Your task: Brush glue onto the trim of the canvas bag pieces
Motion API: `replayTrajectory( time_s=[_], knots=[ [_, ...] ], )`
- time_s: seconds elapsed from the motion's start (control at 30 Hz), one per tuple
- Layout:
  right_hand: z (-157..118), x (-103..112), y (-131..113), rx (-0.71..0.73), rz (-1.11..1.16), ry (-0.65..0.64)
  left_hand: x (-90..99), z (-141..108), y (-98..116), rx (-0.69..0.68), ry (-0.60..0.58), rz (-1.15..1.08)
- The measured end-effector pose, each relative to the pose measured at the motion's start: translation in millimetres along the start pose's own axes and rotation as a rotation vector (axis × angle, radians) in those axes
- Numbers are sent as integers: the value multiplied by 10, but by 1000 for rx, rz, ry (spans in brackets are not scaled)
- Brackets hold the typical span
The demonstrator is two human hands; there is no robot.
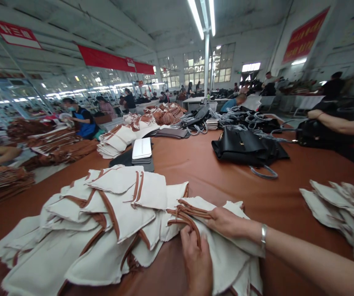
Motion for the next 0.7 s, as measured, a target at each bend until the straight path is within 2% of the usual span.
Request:
replayTrajectory(
  time_s=[0.1, 0.17, 0.3, 0.37, 0.4, 0.43, 0.47, 0.5, 0.57, 0.6, 0.63, 0.7],
  knots=[
    [-28, 278, -66, 15, 225, 67, 113, 97, 425, -195, 13, 28],
    [-66, 386, -145, 26, 345, 118, 115, 147, 751, -287, -44, 29],
    [-206, 445, -225, 27, 558, 182, -40, 104, 1291, -322, -260, -96],
    [-331, 492, -142, -24, 646, 195, -139, 68, 1409, -269, -482, -260],
    [-415, 541, -72, -59, 682, 197, -165, 75, 1416, -226, -606, -343],
    [-515, 615, 11, -95, 710, 201, -150, 125, 1385, -188, -679, -382],
    [-630, 716, 101, -130, 731, 207, -95, 227, 1310, -159, -683, -367],
    [-758, 844, 194, -162, 742, 221, -8, 375, 1192, -132, -621, -308],
    [-1040, 1172, 385, -221, 723, 298, 214, 703, 873, -86, -365, -89],
    [-1191, 1358, 479, -256, 674, 365, 269, 817, 695, -48, -297, -8],
    [-1356, 1565, 574, -315, 508, 468, 274, 885, 512, -6, -270, 60],
    [-1653, 1920, 671, -375, 118, 615, 143, 881, 176, 64, -317, 161]
  ],
)
Point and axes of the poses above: each hand's wrist, its own z-axis towards the middle knuckle, its own x-axis out of the back of the hand, y = z × x, the point moved 6 cm from there along z, towards the middle knuckle, and after that the axes turned 3 degrees about -z, right-handed, at the moved point
